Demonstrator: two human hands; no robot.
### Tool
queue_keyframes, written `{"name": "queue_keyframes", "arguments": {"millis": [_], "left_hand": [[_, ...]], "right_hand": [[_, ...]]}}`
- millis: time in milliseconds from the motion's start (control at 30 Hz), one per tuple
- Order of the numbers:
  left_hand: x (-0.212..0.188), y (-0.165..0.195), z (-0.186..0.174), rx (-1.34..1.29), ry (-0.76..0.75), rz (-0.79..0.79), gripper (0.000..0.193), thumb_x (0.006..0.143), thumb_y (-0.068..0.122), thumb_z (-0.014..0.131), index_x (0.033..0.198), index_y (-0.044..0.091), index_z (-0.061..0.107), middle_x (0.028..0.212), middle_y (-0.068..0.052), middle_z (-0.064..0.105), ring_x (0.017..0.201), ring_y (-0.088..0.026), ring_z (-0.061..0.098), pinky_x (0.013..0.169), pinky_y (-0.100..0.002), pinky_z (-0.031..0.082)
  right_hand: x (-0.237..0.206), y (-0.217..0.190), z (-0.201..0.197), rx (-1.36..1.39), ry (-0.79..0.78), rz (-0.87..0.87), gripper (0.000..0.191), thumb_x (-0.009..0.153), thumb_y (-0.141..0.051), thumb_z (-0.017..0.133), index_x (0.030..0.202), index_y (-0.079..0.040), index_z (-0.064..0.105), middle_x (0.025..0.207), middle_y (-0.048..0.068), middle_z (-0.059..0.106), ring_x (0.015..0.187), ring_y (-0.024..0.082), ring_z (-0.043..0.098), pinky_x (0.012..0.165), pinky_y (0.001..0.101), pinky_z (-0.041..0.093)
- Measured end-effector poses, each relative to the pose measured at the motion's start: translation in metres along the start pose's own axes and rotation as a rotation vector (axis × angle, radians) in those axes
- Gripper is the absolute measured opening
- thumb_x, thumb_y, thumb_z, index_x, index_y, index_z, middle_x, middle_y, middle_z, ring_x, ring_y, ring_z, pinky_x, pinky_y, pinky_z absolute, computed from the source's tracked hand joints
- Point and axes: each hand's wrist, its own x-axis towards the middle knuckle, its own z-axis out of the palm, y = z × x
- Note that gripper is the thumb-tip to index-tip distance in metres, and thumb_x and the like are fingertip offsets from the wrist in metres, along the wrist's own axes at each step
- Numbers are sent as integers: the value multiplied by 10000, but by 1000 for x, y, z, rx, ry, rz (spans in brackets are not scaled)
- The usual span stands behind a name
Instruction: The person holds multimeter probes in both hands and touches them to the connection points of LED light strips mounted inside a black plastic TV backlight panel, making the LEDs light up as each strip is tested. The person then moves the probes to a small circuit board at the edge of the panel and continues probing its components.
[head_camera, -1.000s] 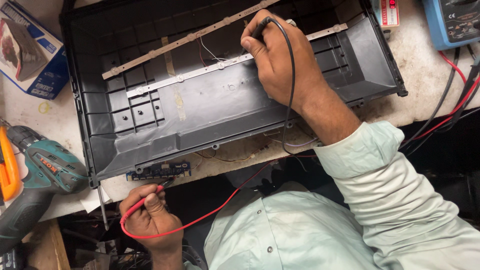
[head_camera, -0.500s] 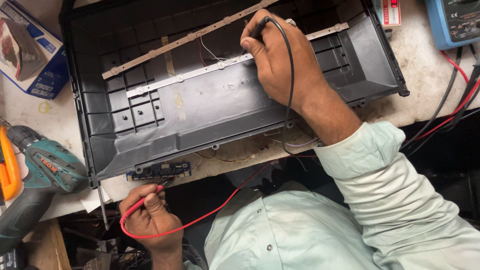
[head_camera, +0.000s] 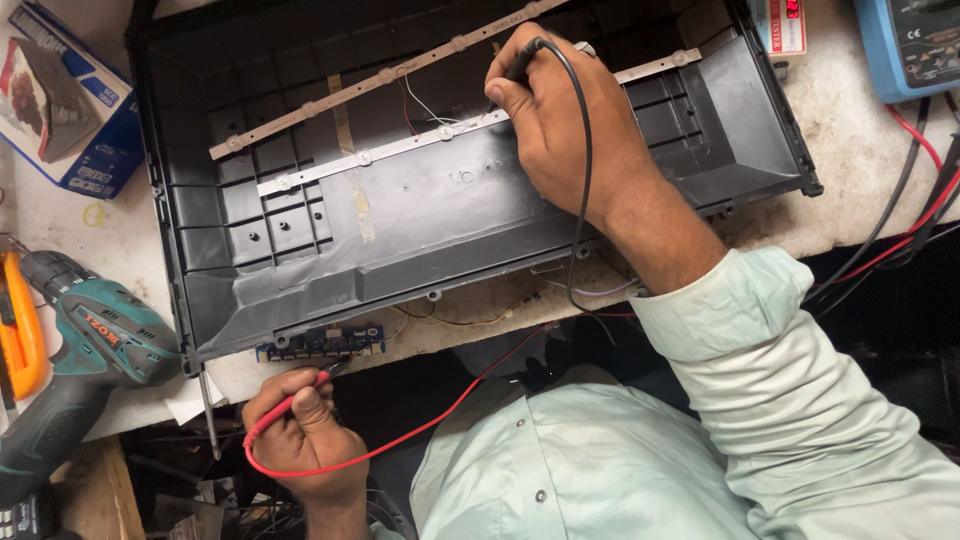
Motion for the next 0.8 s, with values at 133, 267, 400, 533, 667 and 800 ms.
{"name": "queue_keyframes", "arguments": {"millis": [133,267,400,533,667,800], "left_hand": [[-1,1,1,-15,2,-25,153,1148,148,538,1210,11,511,1127,-102,626,859,-98,610,778,-213,494],[0,2,1,-11,2,-22,155,1149,150,537,1208,8,518,1123,-101,626,865,-96,611,784,-213,499],[-1,4,2,-3,6,-30,156,1148,151,536,1205,7,520,1112,-99,629,834,-87,607,776,-208,497],[0,3,2,-5,2,-24,156,1148,153,536,1203,8,519,1120,-99,627,838,-88,608,774,-208,497],[0,1,2,-10,7,-17,159,1147,156,539,1200,8,517,1126,-99,627,873,-98,611,773,-210,498],[-1,1,1,-11,7,-15,161,1148,156,544,1204,8,516,1125,-98,626,829,-86,599,771,-210,490]], "right_hand": [[-2,1,0,-21,3,-3,146,1110,-137,581,1011,-45,636,764,69,589,735,229,566,749,406,475],[-2,3,0,-22,17,-33,145,1124,-146,585,1030,-48,635,805,63,606,783,232,577,761,402,473],[-2,4,1,-38,5,-23,156,1124,-150,580,1017,-54,640,756,64,590,735,230,565,776,410,473],[-2,5,0,-34,8,-28,154,1125,-148,578,1020,-55,641,767,62,595,746,229,572,781,411,473],[-2,5,0,-6,-8,8,158,1118,-154,580,1012,-53,638,748,61,589,719,226,568,760,405,468],[-3,6,0,-19,45,-83,142,1135,-137,586,1034,-51,636,786,63,605,751,226,581,806,406,473]]}}
